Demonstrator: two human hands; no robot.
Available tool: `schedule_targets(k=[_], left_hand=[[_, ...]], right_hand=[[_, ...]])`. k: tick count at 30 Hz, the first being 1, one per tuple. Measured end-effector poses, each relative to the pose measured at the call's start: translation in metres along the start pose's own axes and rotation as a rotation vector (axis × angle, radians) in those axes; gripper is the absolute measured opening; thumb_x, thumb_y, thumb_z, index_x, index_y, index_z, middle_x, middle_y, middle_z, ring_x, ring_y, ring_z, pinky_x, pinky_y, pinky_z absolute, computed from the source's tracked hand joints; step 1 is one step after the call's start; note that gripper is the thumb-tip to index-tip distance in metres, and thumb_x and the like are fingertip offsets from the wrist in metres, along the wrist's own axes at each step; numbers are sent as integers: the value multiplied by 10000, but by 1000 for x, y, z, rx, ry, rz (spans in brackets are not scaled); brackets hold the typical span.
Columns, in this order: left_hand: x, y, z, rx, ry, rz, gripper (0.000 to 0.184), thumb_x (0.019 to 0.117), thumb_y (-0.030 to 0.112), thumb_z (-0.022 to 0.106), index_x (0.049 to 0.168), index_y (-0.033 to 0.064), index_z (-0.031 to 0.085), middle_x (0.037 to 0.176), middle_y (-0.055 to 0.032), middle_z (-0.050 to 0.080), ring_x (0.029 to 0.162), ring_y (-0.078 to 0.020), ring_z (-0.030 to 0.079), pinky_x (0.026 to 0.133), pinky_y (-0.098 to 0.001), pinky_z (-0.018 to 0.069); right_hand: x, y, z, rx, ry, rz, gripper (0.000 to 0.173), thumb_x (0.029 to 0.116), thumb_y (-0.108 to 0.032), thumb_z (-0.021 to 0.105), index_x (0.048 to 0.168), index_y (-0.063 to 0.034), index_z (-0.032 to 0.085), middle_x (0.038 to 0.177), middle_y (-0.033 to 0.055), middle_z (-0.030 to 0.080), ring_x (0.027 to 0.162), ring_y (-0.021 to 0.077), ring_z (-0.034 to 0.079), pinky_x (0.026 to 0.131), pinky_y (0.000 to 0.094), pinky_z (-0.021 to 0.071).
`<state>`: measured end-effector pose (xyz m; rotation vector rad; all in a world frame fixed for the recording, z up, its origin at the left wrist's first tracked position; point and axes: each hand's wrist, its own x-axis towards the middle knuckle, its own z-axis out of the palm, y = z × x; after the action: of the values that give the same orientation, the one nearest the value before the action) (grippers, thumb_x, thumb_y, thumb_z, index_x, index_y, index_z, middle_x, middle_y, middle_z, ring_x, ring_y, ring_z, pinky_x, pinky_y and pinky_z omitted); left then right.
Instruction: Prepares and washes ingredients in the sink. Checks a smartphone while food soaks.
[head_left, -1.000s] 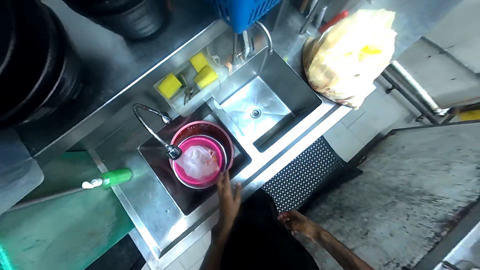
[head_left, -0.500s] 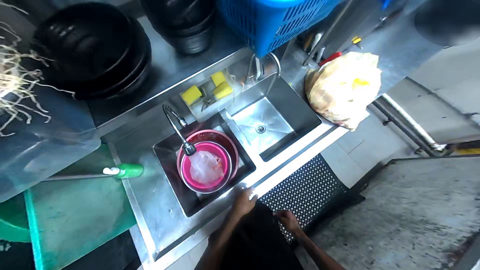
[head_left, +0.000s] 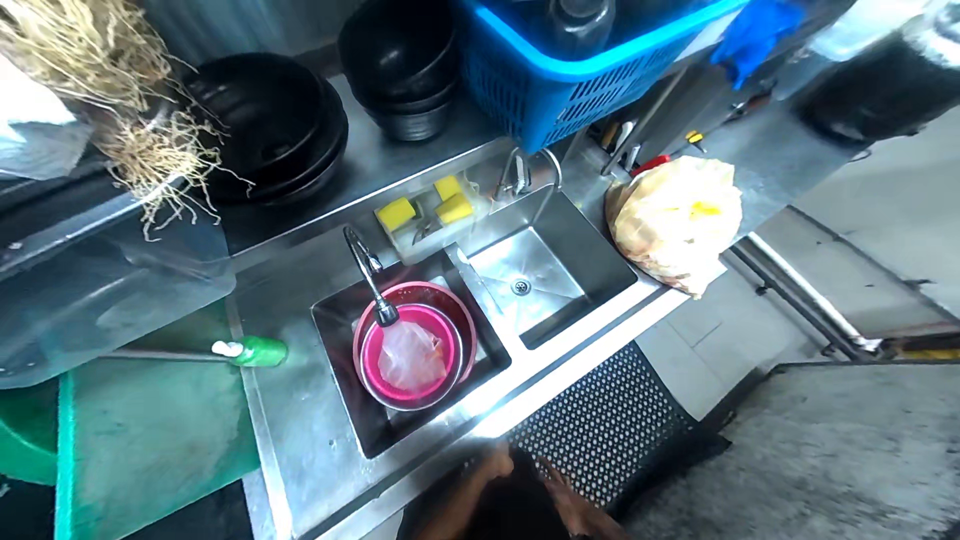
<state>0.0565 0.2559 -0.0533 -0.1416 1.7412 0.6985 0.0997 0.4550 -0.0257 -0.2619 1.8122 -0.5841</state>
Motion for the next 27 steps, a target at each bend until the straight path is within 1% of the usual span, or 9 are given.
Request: schedule_targets(k=[2, 5, 9, 12, 15, 18, 22, 25, 27], left_hand=[[7, 1, 12, 2, 55, -47, 434, 950, 206, 644, 1289, -61, 590, 1331, -272, 602, 1240, -395, 593, 1018, -571, 478], [14, -4, 21, -47, 88, -113, 465, 909, 227, 683, 1267, -56, 597, 1303, -267, 616, 1212, -387, 610, 984, -562, 503], [22, -14, 27, 21, 42, -64, 446, 915, 258, 669, 1230, -53, 615, 1278, -268, 627, 1199, -397, 614, 974, -584, 500], [22, -14, 31, 64, -5, 16, 398, 970, 278, 607, 1184, -56, 638, 1281, -274, 624, 1220, -412, 601, 988, -600, 488], [21, -25, 26, -36, -21, 119, 342, 991, 230, 561, 1153, -50, 671, 1223, -270, 652, 1171, -407, 619, 970, -610, 483], [3, -29, 13, -206, -82, 223, 316, 1023, 152, 542, 1237, -56, 643, 1221, -274, 638, 1135, -386, 604, 980, -577, 461], [-7, -27, 6, -117, -123, 266, 298, 1027, 140, 517, 1226, -31, 658, 1217, -261, 641, 1126, -380, 604, 958, -587, 459], [-4, -28, 2, -97, -134, 234, 317, 1023, 172, 515, 1253, 11, 664, 1238, -239, 646, 1142, -368, 603, 951, -592, 461], [-2, -29, -5, -67, -104, 215, 304, 1010, 173, 545, 1239, 21, 677, 1232, -234, 654, 1139, -373, 611, 948, -592, 469]], right_hand=[[8, -11, 1, -159, -20, 60, 669, 996, -226, 623, 1594, -83, 358, 1680, 150, 263, 1574, 412, 79, 1240, 630, 85], [11, -14, 11, -382, 63, 38, 489, 1043, -188, 508, 1512, -52, 491, 1577, 133, 467, 1557, 402, 190, 1243, 600, 130], [18, 0, 31, -604, 307, 2, 350, 985, -19, 475, 1211, -63, 738, 1299, 112, 702, 1427, 353, 461, 1203, 515, 313], [19, 2, 40, -719, 487, -7, 291, 928, 12, 553, 1047, -102, 793, 1130, 82, 765, 1305, 344, 580, 1127, 511, 409], [14, 6, 44, -769, 677, -64, 246, 867, 1, 640, 991, -130, 807, 1050, 54, 779, 1245, 339, 619, 1082, 529, 442], [5, 7, 46, -781, 846, -108, 194, 804, -1, 702, 922, -116, 804, 953, 60, 777, 1149, 346, 667, 1031, 533, 488], [4, 4, 46, -790, 849, -96, 169, 808, -8, 684, 874, -121, 791, 955, 34, 761, 1086, 316, 669, 955, 491, 523], [13, -3, 43, -733, 544, -9, 260, 916, 23, 578, 1044, -74, 782, 1207, 74, 730, 1311, 363, 552, 1106, 566, 405], [16, -6, 38, -704, 454, 6, 290, 943, 25, 542, 1093, -69, 770, 1272, 74, 712, 1415, 365, 464, 1181, 574, 313]])
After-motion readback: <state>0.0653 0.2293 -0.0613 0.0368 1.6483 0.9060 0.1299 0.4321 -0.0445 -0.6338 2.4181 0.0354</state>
